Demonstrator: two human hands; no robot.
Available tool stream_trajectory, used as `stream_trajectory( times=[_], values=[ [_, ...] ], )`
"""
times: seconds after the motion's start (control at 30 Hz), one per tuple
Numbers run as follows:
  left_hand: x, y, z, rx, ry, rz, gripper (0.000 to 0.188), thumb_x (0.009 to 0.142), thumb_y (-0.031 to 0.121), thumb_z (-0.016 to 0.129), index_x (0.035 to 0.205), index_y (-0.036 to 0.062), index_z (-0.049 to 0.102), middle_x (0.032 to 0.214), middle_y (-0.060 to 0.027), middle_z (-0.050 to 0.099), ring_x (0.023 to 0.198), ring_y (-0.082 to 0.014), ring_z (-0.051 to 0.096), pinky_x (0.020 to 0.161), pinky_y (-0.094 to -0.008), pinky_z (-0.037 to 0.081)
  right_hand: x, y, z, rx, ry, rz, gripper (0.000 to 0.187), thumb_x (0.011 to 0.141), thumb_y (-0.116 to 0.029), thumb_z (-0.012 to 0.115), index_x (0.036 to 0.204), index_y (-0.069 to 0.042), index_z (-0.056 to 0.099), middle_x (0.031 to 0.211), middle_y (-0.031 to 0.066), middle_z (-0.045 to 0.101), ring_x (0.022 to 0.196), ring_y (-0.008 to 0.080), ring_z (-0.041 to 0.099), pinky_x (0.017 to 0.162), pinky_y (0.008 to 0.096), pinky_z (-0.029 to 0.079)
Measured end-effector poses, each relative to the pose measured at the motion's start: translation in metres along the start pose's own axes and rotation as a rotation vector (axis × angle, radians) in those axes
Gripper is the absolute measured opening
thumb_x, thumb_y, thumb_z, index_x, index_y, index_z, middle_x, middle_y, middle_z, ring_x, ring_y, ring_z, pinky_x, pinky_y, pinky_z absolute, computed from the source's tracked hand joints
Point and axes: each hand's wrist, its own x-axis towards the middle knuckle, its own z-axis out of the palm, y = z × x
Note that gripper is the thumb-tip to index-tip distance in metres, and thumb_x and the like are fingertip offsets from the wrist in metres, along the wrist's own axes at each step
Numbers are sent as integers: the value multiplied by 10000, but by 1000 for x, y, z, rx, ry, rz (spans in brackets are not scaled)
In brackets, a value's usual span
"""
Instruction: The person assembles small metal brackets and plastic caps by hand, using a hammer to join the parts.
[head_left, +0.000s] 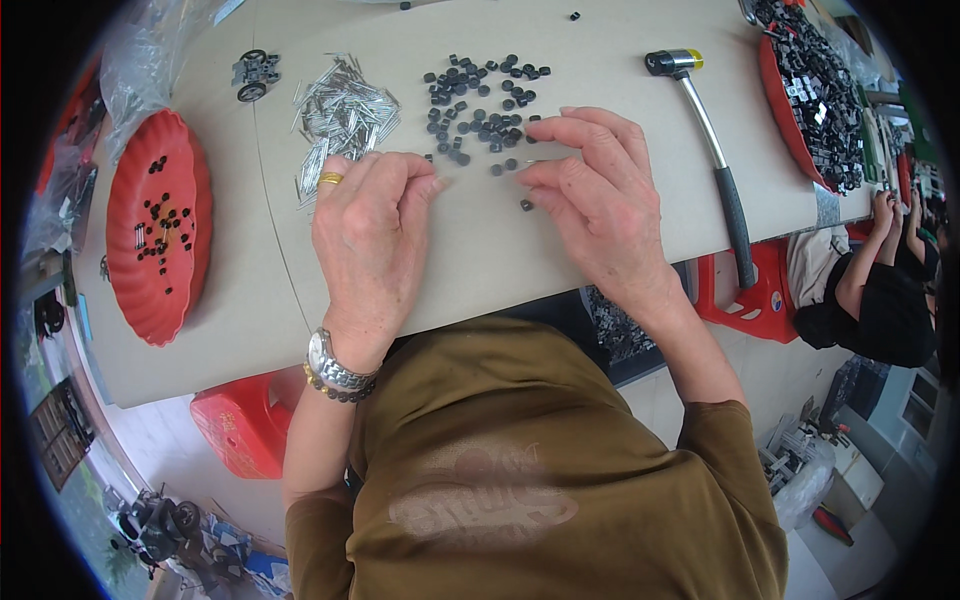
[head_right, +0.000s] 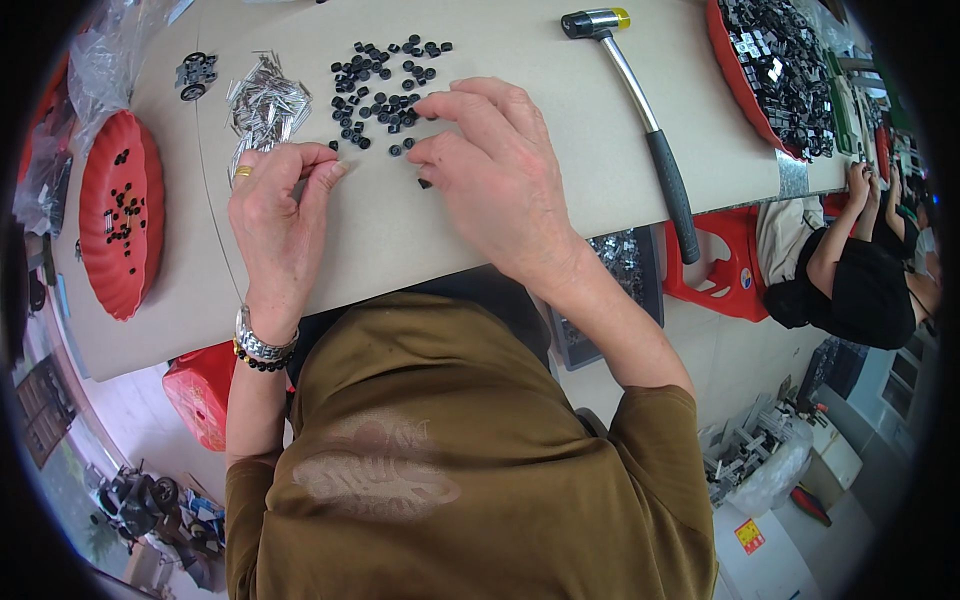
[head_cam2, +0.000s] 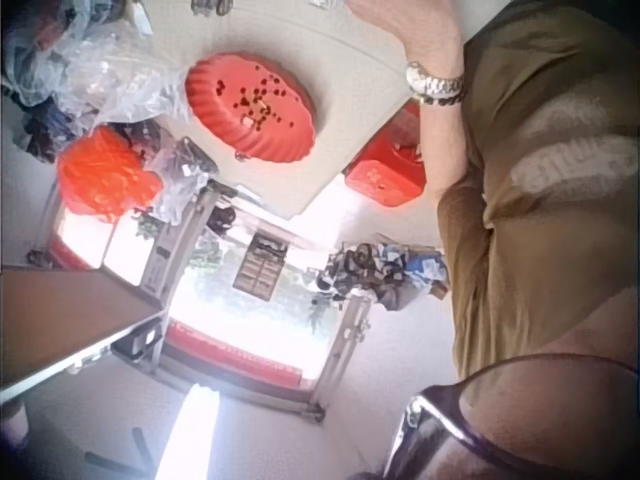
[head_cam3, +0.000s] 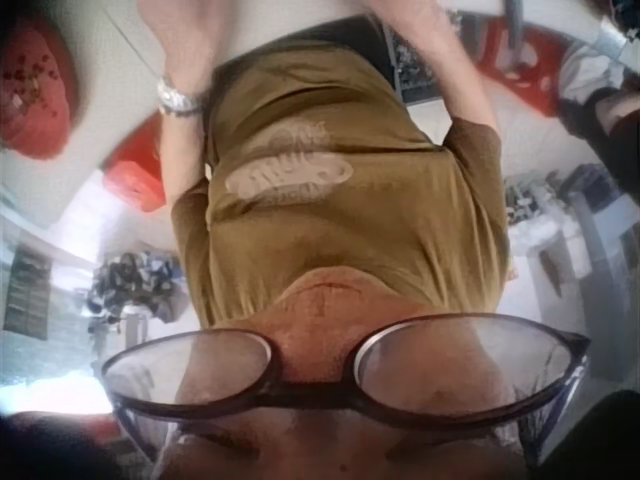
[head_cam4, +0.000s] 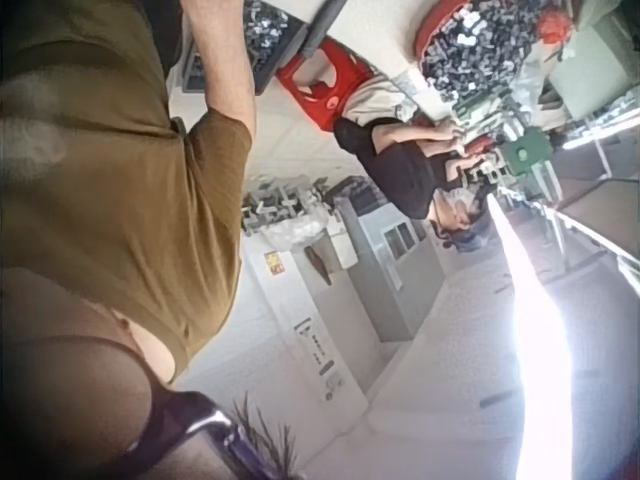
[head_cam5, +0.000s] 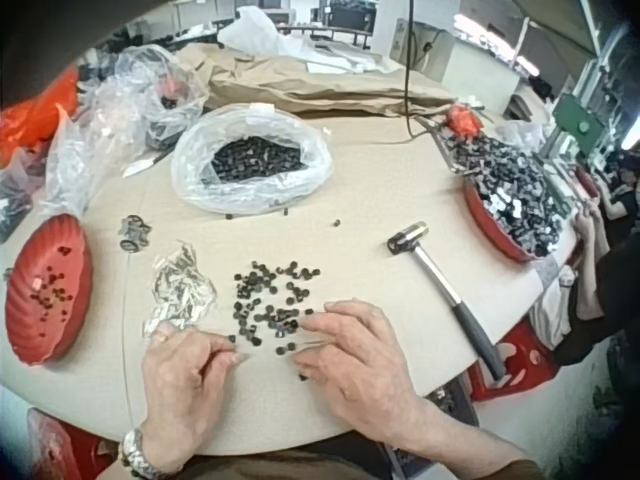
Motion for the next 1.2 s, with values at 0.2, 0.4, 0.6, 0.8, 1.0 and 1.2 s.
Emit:
stream_trajectory(
  times=[0.2,0.4,0.6,0.8,1.0,1.2],
  values=[
    [-9,3,1,-13,123,181,184,741,-46,801,862,59,712,772,-55,637,752,-257,525,726,-365,433,-3,-5,0,-10,-44,6,175,694,-29,805,837,-97,729,1046,13,662,1039,262,568,889,385,452],
    [-23,10,-6,-33,90,132,209,714,-67,801,858,57,716,781,-56,636,765,-260,525,726,-368,435,-9,1,-3,2,-38,59,157,707,-59,813,818,-134,731,945,-20,623,937,224,544,844,360,400],
    [-33,21,1,-84,51,175,222,691,-63,808,856,55,718,786,-67,642,781,-265,534,735,-375,452,-11,0,-9,68,-47,141,186,700,-40,827,839,-130,743,932,-25,618,932,224,543,834,362,399],
    [-43,21,-3,-90,31,140,228,695,-61,815,865,59,722,799,-57,659,803,-262,554,745,-371,459,-12,-7,-5,46,-89,92,151,724,-67,820,837,-125,738,924,-29,609,934,210,548,836,378,386],
    [-51,13,-7,-79,46,150,231,692,-71,814,861,57,721,790,-46,660,783,-246,560,756,-369,454,-3,-17,-2,-189,-127,-138,90,764,-145,761,813,-117,691,920,-28,600,941,197,555,825,380,374],
    [-57,9,-4,-104,70,125,231,688,-71,816,859,56,725,784,-47,659,778,-242,560,755,-367,454,4,-10,-8,-144,-145,-121,115,738,-116,772,841,-131,723,899,-16,603,913,194,563,809,370,377]
  ],
)
